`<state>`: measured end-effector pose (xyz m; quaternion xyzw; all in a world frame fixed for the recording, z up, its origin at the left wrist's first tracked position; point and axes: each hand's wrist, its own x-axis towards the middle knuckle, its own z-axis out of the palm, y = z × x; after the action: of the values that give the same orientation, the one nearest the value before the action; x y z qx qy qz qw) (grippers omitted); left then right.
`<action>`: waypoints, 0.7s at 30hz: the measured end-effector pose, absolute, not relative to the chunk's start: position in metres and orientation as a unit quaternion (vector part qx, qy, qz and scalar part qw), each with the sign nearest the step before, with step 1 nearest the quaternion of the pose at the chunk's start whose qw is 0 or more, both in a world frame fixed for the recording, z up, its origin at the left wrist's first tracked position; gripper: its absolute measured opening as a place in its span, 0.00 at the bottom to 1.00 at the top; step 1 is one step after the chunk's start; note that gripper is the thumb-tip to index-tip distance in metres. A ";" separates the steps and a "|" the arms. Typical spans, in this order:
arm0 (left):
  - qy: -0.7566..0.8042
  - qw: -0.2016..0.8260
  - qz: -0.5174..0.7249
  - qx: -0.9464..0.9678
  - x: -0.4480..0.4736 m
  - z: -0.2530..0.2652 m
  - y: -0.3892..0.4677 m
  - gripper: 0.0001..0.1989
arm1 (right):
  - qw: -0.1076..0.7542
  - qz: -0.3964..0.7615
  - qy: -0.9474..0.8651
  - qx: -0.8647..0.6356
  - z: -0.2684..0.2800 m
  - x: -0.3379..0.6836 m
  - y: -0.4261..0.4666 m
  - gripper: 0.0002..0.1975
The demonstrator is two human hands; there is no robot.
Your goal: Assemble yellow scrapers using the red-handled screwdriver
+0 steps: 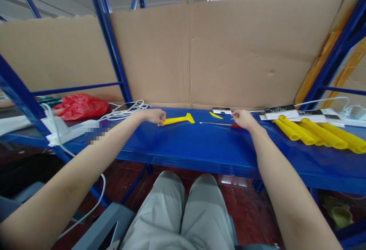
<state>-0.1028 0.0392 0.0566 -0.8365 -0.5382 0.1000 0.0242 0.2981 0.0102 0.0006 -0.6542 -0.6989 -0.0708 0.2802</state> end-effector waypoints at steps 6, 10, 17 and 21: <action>-0.518 0.006 0.038 -0.854 -0.074 0.051 0.040 0.30 | 0.281 -0.074 -0.696 -0.657 -0.001 0.299 0.011 0.13; -0.501 -0.012 0.033 -0.865 -0.050 0.044 0.040 0.32 | 0.280 -0.082 -0.704 -0.648 -0.003 0.302 0.012 0.13; -0.614 0.001 0.000 -0.789 -0.021 0.029 0.036 0.30 | 0.252 -0.087 -0.690 -0.673 -0.001 0.300 0.009 0.13; -0.605 0.011 -0.074 -0.793 -0.016 0.010 0.036 0.25 | 0.236 -0.089 -0.679 -0.689 0.000 0.303 0.010 0.10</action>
<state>-0.0159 0.0362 0.0104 -0.7926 -0.6051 -0.0740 0.0110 0.3034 0.0102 -0.0004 -0.6891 -0.6793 -0.0889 0.2364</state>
